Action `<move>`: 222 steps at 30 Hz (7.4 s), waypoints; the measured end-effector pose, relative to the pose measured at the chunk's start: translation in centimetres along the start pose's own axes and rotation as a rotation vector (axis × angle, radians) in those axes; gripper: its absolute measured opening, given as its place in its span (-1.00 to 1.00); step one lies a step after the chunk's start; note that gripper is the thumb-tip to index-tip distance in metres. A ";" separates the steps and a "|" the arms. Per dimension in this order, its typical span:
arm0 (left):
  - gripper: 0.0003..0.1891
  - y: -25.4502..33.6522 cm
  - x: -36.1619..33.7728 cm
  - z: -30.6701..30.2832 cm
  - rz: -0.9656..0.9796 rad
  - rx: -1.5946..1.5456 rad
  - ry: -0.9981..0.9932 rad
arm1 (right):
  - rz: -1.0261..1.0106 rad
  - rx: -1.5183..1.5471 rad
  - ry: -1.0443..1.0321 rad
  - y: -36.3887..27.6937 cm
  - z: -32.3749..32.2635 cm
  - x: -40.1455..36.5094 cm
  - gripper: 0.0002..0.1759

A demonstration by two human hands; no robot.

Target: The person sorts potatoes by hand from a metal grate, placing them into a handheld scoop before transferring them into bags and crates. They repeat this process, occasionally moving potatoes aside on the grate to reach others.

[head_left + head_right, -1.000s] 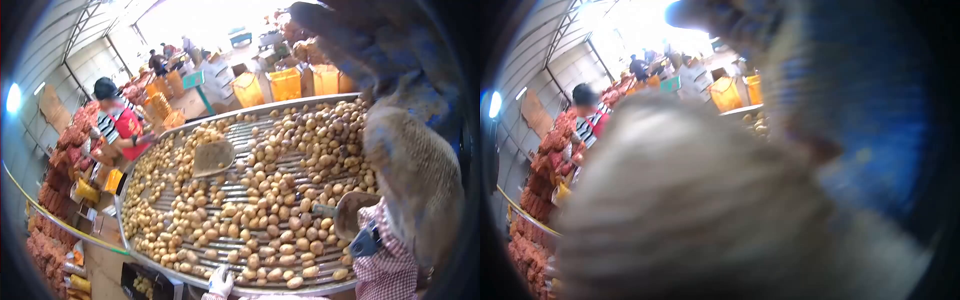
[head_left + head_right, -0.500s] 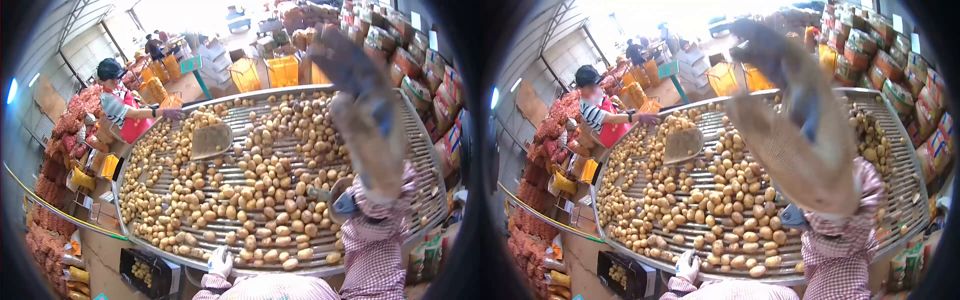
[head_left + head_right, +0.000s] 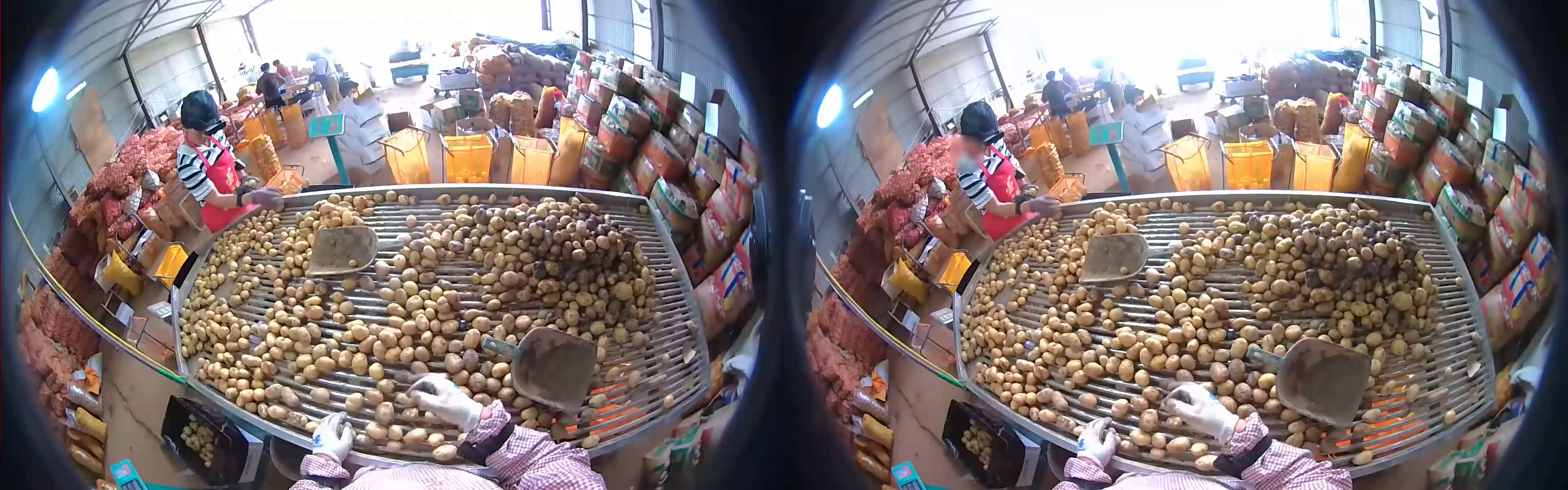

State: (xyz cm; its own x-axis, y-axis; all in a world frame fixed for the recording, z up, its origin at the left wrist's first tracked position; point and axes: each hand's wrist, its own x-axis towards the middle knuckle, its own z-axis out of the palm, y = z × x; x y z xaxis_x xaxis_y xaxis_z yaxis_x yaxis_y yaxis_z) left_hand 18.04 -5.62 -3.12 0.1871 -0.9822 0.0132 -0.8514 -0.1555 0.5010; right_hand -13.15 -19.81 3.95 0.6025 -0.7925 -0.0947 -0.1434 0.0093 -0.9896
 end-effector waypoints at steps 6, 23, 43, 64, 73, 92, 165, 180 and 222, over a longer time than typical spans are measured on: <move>-0.64 -0.4 0.0 0.5 -0.076 -0.126 0.106 | -0.012 -0.128 0.045 2.6 1.2 -2.0 -0.61; -0.68 -1.4 -1.3 -0.7 -0.124 -0.231 0.266 | 0.235 -0.832 0.673 12.3 -7.3 -4.8 -0.36; -0.62 -3.0 -1.3 -0.6 0.032 0.152 0.143 | 0.447 -1.040 0.113 6.4 3.4 1.7 -0.13; -0.67 -1.1 -0.6 -1.4 -0.006 0.144 0.156 | 0.129 -0.860 0.404 7.9 -6.3 19.3 -0.18; -0.68 -1.8 -1.0 -1.1 -0.015 0.151 0.179 | -0.284 -0.928 -0.321 1.5 11.2 12.7 -0.40; -0.69 -2.1 -1.2 -1.1 0.032 0.088 0.255 | -0.207 -0.849 0.131 4.9 2.1 3.2 -0.22; -0.41 -31.9 10.4 -21.1 -0.475 -1.020 0.272 | -0.113 -1.458 -0.111 3.4 22.7 13.1 -0.15; -0.73 -28.3 15.6 -24.3 -0.590 -1.971 0.618 | -0.061 -1.423 -0.069 4.6 22.4 13.5 -0.19; -0.54 -6.3 5.4 -7.9 -0.469 -1.538 -0.287 | 0.071 -0.990 0.445 3.0 12.4 -8.1 -0.62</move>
State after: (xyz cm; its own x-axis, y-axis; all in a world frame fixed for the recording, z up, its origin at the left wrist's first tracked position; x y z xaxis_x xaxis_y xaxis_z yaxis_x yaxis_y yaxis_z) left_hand 28.33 -9.08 0.66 0.0324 -0.8953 -0.4442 0.5460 -0.3564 0.7582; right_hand -8.71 -5.75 0.44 0.2577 -0.9614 0.0968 -0.8562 -0.2736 -0.4383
